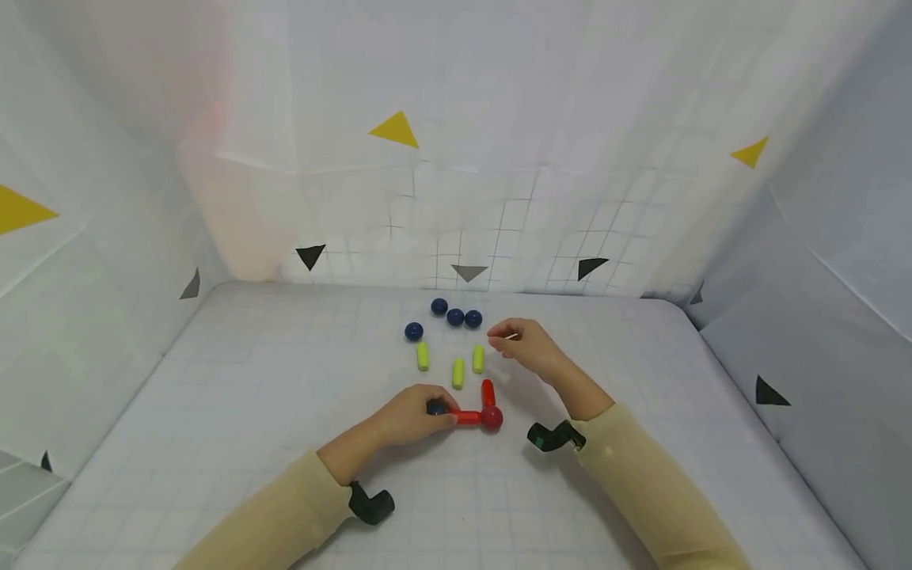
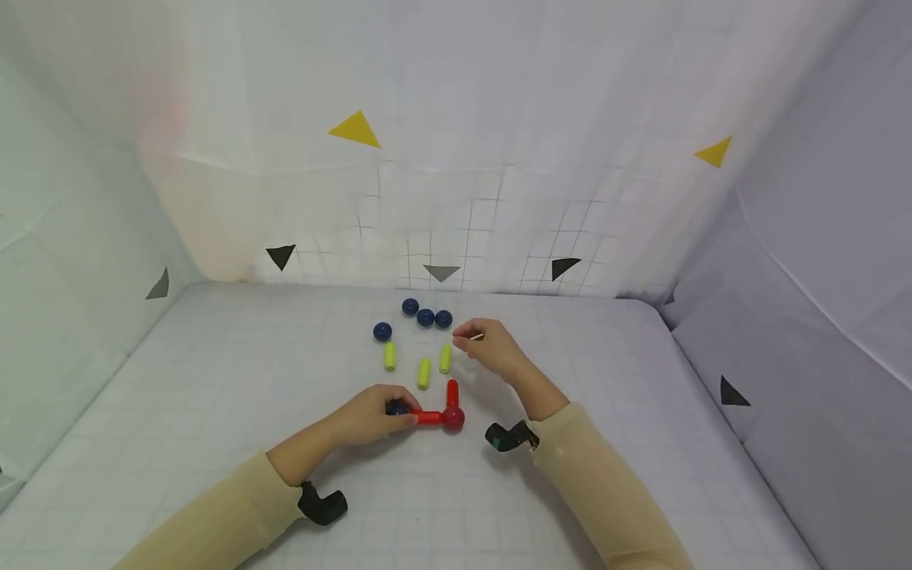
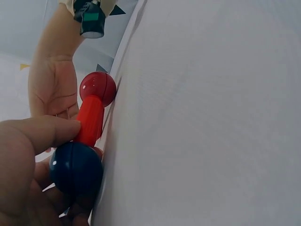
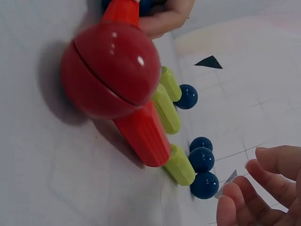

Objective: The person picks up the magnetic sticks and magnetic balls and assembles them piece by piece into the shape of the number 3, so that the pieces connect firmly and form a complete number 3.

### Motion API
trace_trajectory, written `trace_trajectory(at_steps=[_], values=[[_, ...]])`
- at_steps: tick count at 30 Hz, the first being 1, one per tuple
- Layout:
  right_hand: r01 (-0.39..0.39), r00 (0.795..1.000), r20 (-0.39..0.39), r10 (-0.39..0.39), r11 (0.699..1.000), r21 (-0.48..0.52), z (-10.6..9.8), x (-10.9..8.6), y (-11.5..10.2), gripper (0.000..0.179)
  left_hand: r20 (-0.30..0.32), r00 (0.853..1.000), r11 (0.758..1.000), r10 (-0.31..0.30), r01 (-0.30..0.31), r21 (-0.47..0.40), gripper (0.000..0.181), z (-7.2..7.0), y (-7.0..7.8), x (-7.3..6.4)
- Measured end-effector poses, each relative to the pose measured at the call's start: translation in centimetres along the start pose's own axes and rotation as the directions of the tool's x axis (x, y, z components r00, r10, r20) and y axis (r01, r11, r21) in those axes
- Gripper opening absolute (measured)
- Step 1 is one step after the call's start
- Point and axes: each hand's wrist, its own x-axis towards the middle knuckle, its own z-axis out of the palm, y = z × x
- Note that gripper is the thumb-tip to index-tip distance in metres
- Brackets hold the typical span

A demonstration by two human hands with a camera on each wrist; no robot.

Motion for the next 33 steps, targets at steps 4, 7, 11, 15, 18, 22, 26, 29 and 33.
trace_trajectory(at_steps=[4, 7, 11, 15, 18, 22, 26, 29, 33], values=[[0.007, 0.999, -0.034, -0.007, 1.0, -0.006, 0.3, 1.1, 0.1, 0.032, 0.001, 1.0, 1.0, 0.004, -0.004, 0.003, 0.011, 0.0, 0.0, 0.0], [0.012, 0.999, -0.051, -0.012, 1.0, -0.005, 0.5, 1.9, 0.1, 0.03, 0.001, 1.0, 1.0, 0.002, -0.002, 0.006, 0.011, 0.0, 0.1, -0.1], [0.021, 0.997, -0.072, -0.021, 1.0, 0.005, 0.6, 2.8, 0.2, 0.028, 0.002, 1.0, 1.0, 0.002, -0.002, 0.006, 0.012, 0.0, 0.1, -0.1], [0.024, 0.996, -0.088, -0.024, 1.0, 0.007, 0.7, 3.6, 0.2, 0.029, 0.004, 1.0, 1.0, 0.005, -0.005, 0.005, 0.012, 0.1, 0.0, 0.0], [0.029, 0.995, -0.097, -0.03, 1.0, -0.01, 0.8, 4.2, 0.1, 0.029, 0.002, 1.0, 1.0, 0.006, -0.006, 0.007, 0.012, 0.1, -0.1, 0.1], [0.032, 0.993, -0.111, -0.036, 0.999, -0.036, 0.9, 5.1, 0.0, 0.029, -0.001, 1.0, 1.0, 0.008, -0.008, 0.008, 0.012, 0.0, -0.2, 0.1], [0.015, 0.993, -0.12, -0.021, 0.999, -0.049, 0.9, 6.1, 0.3, 0.029, 0.0, 1.0, 1.0, 0.007, -0.007, -0.002, 0.012, 0.0, -0.1, 0.1], [0.0, 0.993, -0.115, -0.007, 0.998, -0.058, 0.9, 6.8, 0.8, 0.03, 0.001, 1.0, 1.0, 0.014, -0.014, -0.002, 0.012, 0.0, 0.0, 0.0], [-0.007, 0.996, -0.089, 0.001, 0.998, -0.063, 0.9, 7.6, 1.2, 0.037, -0.002, 1.0, 1.0, 0.022, -0.022, 0.004, 0.012, 0.0, -0.1, 0.0]])
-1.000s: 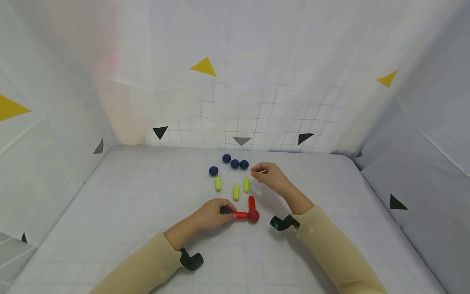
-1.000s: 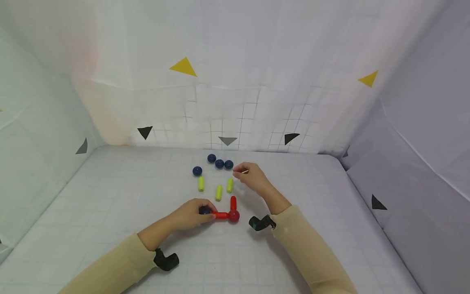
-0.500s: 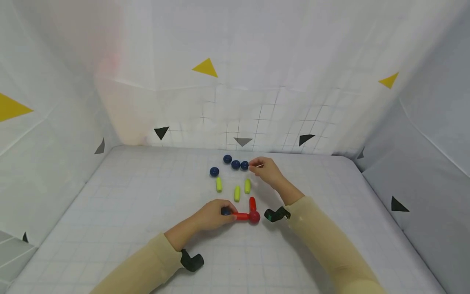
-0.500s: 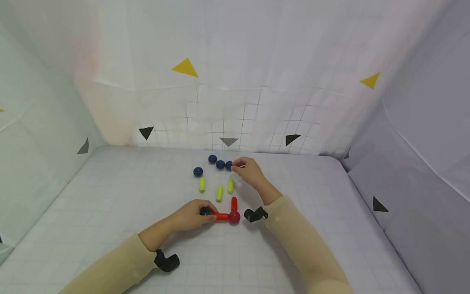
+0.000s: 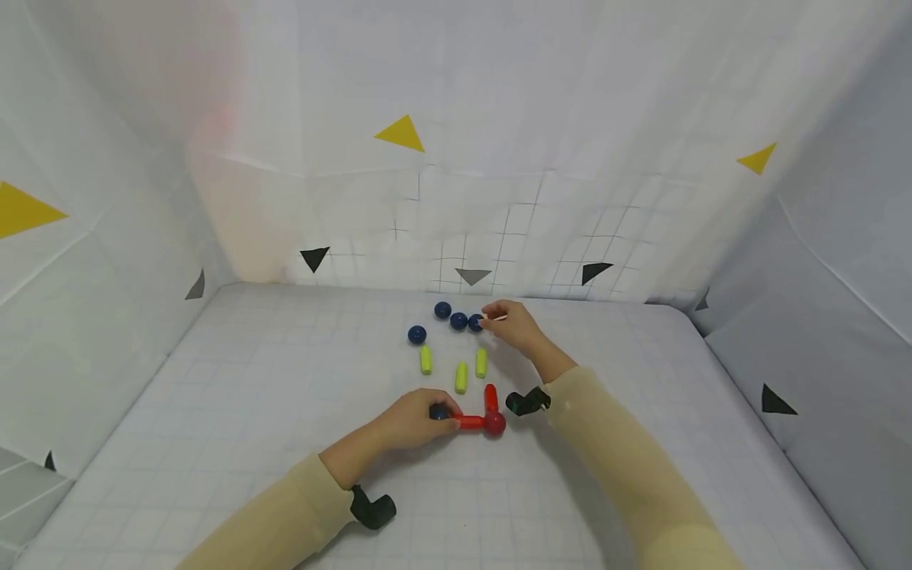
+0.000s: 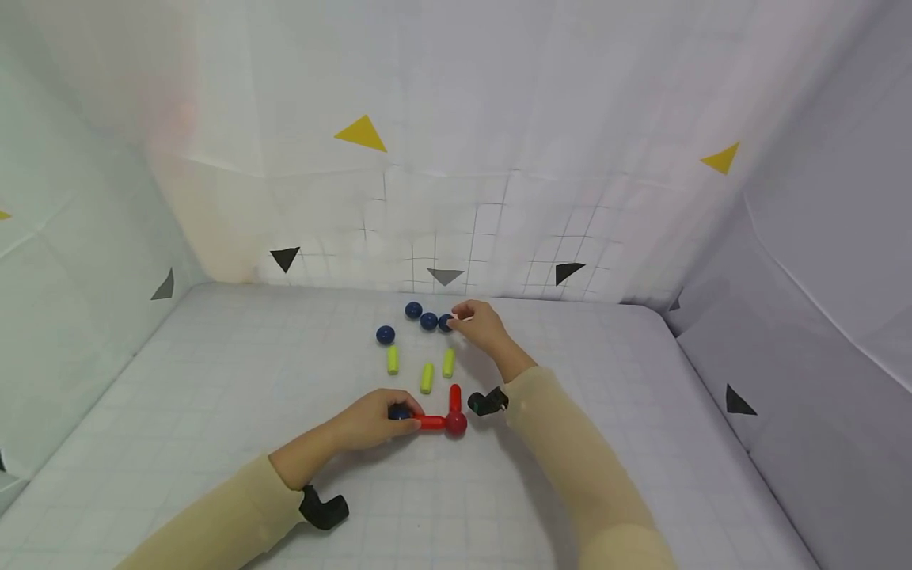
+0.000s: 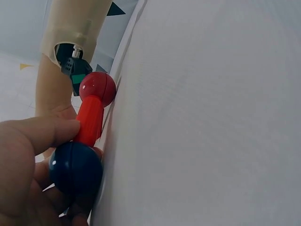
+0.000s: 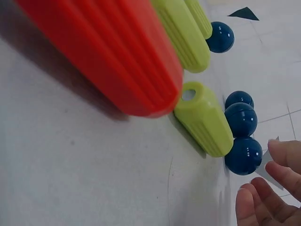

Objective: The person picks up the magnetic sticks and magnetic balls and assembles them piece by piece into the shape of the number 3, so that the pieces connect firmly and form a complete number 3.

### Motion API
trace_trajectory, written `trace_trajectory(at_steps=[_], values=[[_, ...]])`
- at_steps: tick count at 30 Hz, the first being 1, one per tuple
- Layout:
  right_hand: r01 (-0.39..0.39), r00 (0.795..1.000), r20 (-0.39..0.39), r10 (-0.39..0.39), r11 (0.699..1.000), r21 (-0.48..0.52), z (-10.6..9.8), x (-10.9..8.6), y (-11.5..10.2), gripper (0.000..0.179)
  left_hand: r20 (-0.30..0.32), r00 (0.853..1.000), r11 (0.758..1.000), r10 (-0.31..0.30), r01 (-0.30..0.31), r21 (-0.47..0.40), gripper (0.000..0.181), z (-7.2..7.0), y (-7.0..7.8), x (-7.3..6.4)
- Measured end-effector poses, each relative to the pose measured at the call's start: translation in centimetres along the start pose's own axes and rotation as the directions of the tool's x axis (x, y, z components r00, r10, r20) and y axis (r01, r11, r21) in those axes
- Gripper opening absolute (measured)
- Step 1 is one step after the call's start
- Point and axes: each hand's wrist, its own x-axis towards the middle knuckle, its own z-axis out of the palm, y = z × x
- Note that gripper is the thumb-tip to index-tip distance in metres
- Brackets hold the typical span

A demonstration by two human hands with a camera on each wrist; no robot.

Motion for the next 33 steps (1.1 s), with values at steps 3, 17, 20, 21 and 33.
trace_trajectory(at_steps=[3, 17, 20, 21, 33], values=[[-0.007, 1.0, 0.021, 0.007, 1.0, 0.01, 0.1, 0.4, 0.2, 0.042, 0.0, 1.0, 1.0, 0.004, -0.004, -0.001, 0.012, 0.1, -0.1, 0.1], [0.011, 0.999, 0.035, -0.011, 1.0, -0.003, 1.1, 1.1, 0.6, 0.042, -0.001, 1.0, 1.0, 0.006, -0.006, -0.008, 0.012, 0.1, 0.1, -0.2], [0.013, 0.999, 0.032, -0.013, 1.0, -0.005, 1.1, 1.0, 0.8, 0.041, 0.0, 1.0, 1.0, 0.0, 0.0, -0.004, 0.012, 0.1, 0.1, -0.2], [0.01, 0.999, 0.034, -0.01, 1.0, -0.005, 1.0, 1.1, 0.9, 0.041, 0.0, 1.0, 1.0, -0.003, 0.003, -0.003, 0.012, 0.1, 0.1, -0.1], [-0.037, 0.999, 0.032, 0.037, 0.999, -0.001, -0.1, 0.1, 1.0, 0.041, -0.001, 1.0, 1.0, -0.015, 0.015, 0.003, 0.012, 0.1, 0.0, -0.1]])
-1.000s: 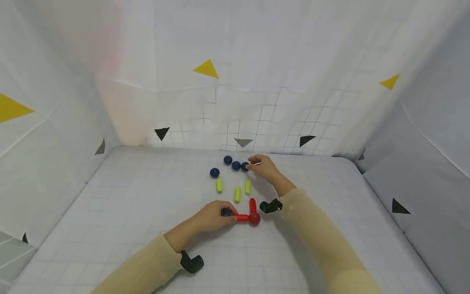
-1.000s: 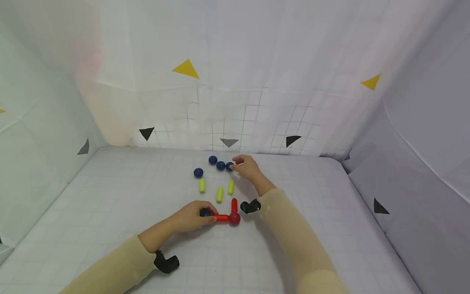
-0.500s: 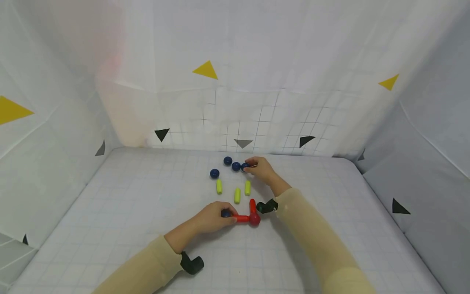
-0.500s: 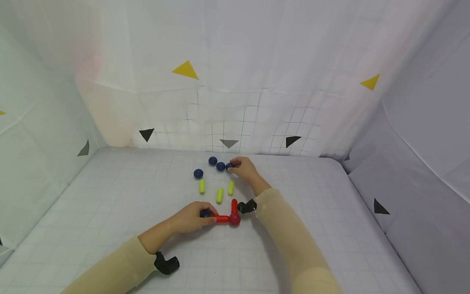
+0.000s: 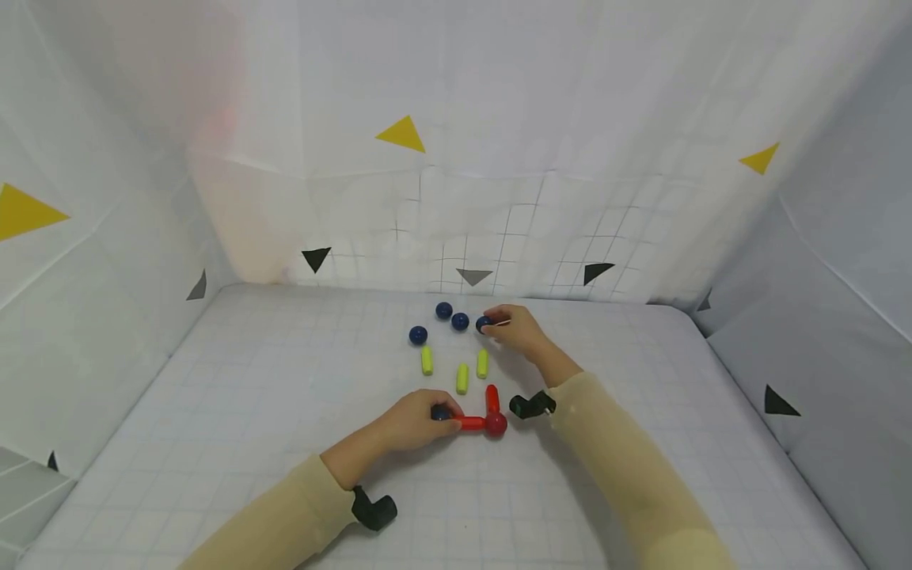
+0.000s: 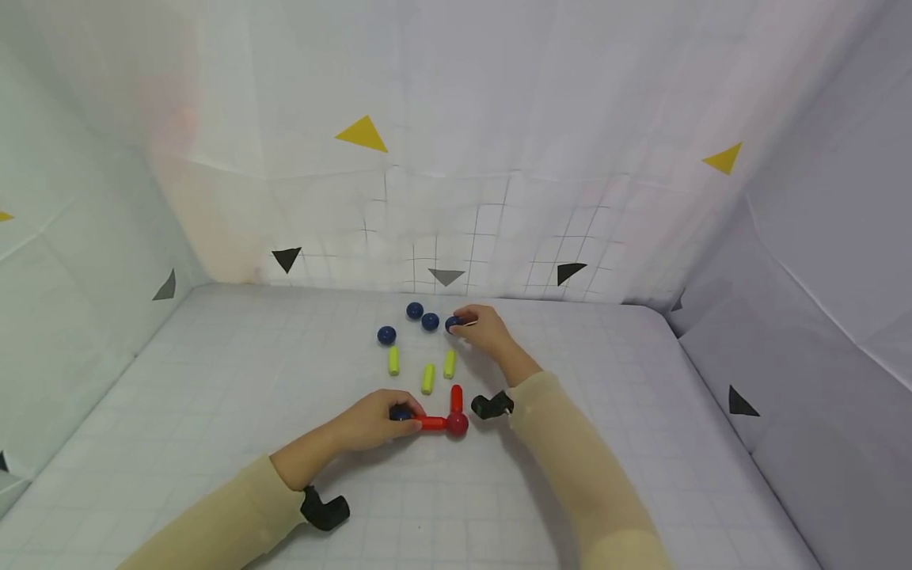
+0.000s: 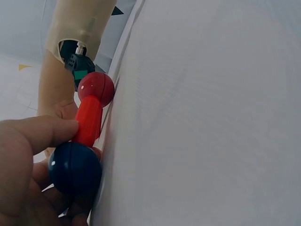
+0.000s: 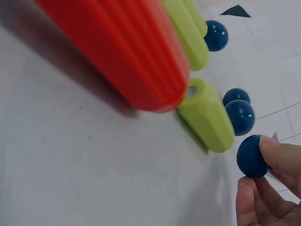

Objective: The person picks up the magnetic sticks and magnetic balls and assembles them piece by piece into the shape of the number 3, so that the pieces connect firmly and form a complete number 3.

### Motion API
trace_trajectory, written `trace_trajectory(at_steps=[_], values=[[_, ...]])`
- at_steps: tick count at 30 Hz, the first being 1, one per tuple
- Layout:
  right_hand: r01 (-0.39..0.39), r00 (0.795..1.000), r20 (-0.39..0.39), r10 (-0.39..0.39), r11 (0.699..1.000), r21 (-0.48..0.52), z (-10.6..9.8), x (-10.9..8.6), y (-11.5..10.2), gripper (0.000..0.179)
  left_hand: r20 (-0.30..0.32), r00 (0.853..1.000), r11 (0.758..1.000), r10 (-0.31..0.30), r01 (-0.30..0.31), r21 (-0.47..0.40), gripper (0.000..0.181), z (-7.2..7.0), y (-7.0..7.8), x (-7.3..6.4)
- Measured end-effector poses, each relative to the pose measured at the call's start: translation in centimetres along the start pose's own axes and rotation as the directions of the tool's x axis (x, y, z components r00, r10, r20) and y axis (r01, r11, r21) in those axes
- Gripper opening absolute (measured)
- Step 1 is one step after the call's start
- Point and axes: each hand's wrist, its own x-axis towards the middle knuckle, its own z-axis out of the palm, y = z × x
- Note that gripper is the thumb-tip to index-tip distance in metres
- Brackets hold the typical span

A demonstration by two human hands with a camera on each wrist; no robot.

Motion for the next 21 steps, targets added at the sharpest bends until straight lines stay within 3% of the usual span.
trace_trajectory(at_steps=[5, 21], values=[[0.017, 1.0, -0.003, -0.017, 1.0, -0.019, -0.6, -1.3, -0.5, 0.041, -0.003, 1.0, 1.0, 0.003, -0.003, -0.001, 0.012, -0.1, 0.0, 0.0], [0.072, 0.993, 0.094, -0.069, 0.997, -0.031, -1.6, -5.4, -0.6, 0.039, 0.015, 0.999, 0.999, 0.032, -0.031, -0.039, 0.008, 0.2, 0.7, 0.7]])
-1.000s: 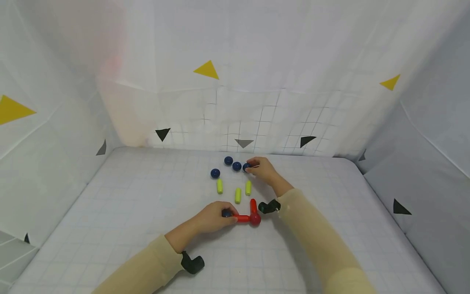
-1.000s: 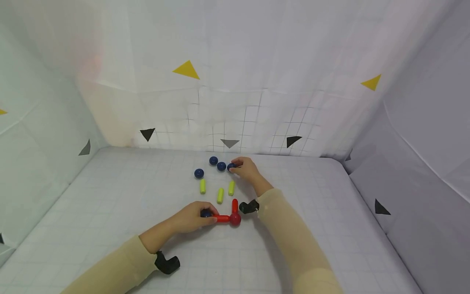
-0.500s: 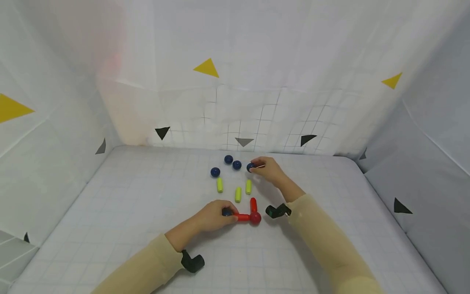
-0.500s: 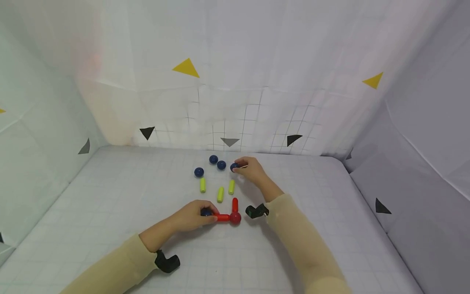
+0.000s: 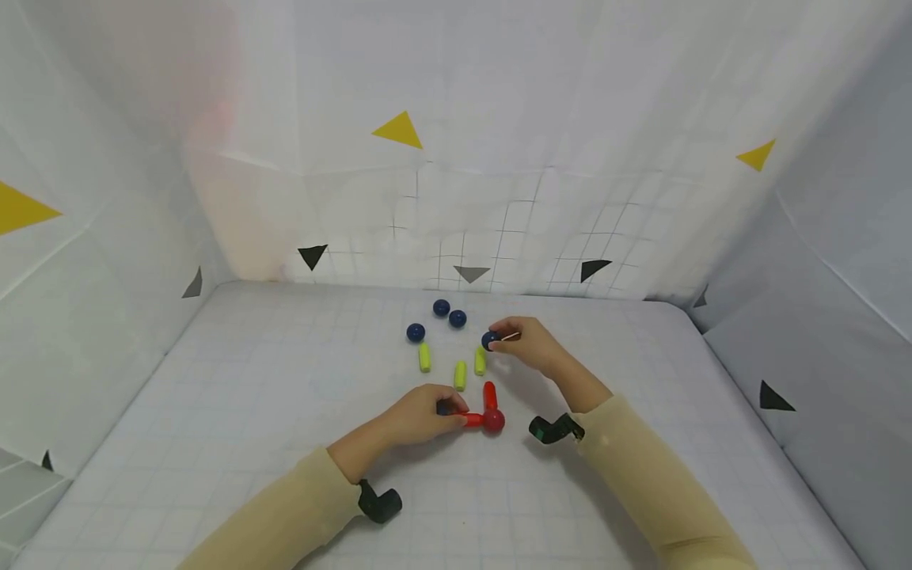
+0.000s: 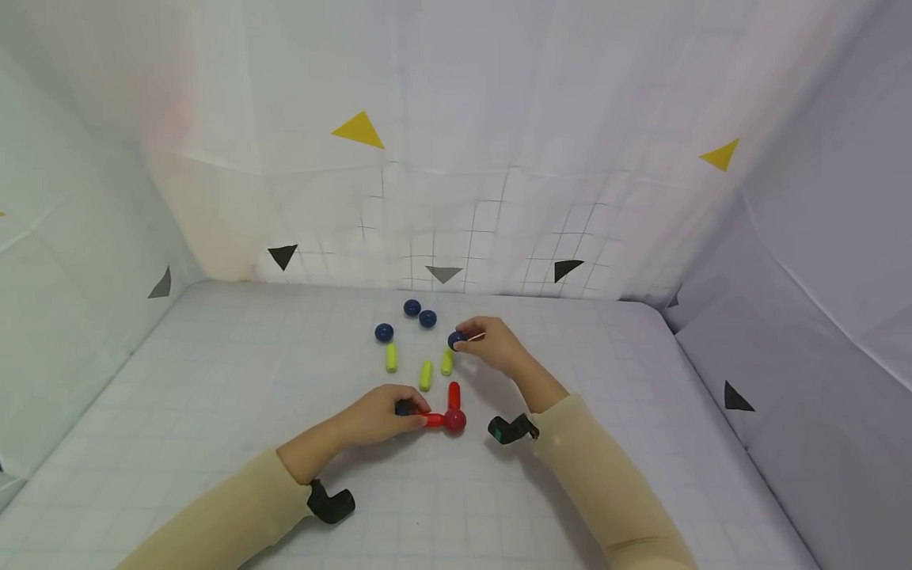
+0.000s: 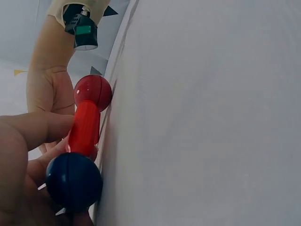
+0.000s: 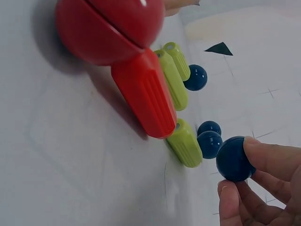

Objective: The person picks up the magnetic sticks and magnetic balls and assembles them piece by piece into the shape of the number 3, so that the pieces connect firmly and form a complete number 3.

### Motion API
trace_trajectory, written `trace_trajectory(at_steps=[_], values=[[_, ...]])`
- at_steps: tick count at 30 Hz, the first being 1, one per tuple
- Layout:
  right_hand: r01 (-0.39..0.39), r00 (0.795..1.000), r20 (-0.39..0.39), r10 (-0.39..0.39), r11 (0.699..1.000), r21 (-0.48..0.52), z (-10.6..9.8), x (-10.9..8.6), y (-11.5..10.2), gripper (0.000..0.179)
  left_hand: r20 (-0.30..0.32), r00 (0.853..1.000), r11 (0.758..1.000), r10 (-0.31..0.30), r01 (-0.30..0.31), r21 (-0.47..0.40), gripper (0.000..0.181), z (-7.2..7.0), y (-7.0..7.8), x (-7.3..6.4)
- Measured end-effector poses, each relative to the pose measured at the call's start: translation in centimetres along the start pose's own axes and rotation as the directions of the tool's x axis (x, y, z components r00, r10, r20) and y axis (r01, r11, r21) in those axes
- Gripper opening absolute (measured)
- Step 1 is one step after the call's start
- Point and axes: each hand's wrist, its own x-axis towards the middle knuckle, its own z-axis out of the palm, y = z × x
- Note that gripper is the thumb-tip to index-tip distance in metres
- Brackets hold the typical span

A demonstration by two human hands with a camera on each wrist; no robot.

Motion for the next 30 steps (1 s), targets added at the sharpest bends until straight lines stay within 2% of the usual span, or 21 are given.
trace_trajectory(at_steps=[13, 17, 30], values=[[-0.015, 0.998, 0.057, 0.015, 1.0, -0.004, -0.3, -2.1, -0.1, 0.039, -0.003, 1.0, 1.0, 0.03, -0.03, 0.005, 0.011, 0.3, 0.5, 0.2], [-0.017, 0.997, 0.08, 0.017, 1.0, -0.004, -0.3, -2.6, 0.1, 0.038, -0.003, 1.0, 1.0, 0.022, -0.022, 0.006, 0.011, 0.5, 0.5, 0.3], [-0.039, 0.993, 0.115, 0.039, 0.999, -0.001, 0.0, -2.9, 1.1, 0.036, -0.012, 0.999, 0.998, 0.043, -0.043, 0.052, 0.009, 0.8, 0.7, 0.4]])
